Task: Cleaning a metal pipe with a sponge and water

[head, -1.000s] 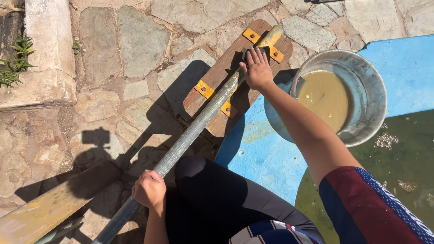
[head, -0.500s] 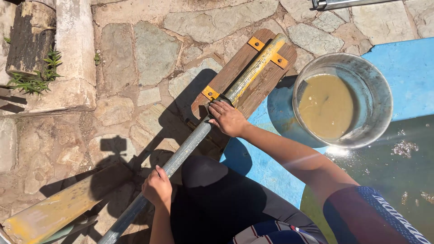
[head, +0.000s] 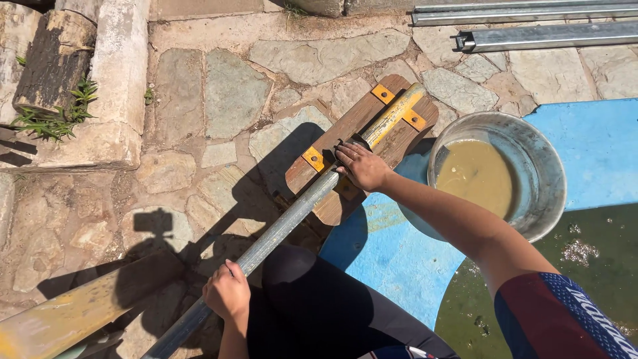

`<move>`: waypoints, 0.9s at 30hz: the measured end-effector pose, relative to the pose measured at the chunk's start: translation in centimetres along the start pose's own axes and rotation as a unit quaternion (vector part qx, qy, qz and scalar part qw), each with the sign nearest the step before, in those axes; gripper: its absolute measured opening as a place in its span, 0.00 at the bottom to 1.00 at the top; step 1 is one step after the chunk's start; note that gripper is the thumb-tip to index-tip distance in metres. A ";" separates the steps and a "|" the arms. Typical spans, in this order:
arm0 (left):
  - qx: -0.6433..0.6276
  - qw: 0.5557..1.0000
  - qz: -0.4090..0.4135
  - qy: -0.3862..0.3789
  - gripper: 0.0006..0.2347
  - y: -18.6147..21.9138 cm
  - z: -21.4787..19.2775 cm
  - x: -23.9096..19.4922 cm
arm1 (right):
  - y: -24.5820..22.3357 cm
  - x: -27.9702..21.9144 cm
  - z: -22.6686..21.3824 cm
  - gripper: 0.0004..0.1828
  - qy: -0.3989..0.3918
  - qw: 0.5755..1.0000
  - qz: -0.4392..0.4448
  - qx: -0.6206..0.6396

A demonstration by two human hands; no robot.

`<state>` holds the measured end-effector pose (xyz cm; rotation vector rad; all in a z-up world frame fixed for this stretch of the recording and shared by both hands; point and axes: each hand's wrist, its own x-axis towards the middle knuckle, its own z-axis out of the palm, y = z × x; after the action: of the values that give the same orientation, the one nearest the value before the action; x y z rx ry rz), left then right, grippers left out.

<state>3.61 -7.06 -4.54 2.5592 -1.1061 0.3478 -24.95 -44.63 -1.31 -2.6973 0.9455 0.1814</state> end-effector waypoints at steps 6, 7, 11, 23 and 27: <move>0.003 1.000 -0.003 -0.004 0.18 -0.1 0.2 0.1 | 7.7 1.5 -0.9 0.43 0.107 0.960 0.250 0.063; 0.009 1.000 0.000 0.004 0.18 -0.1 0.2 0.0 | 7.0 1.7 -0.1 0.42 0.133 0.949 0.274 0.078; 0.034 0.999 0.001 0.029 0.18 0.0 0.6 0.1 | -3.7 0.0 2.5 0.37 0.146 0.983 0.106 0.035; 0.056 0.998 -0.003 -0.007 0.20 -0.3 1.3 0.1 | 4.7 1.0 -2.0 0.51 0.095 0.966 0.236 0.044; 0.079 0.997 -0.004 -0.024 0.21 -0.7 1.0 -1.0 | 4.8 0.0 -1.4 0.61 0.056 0.983 0.172 0.014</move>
<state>3.53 -6.34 -5.99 2.7225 -1.1273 0.3878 -27.90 -48.66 -1.01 -2.5204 1.4334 0.0834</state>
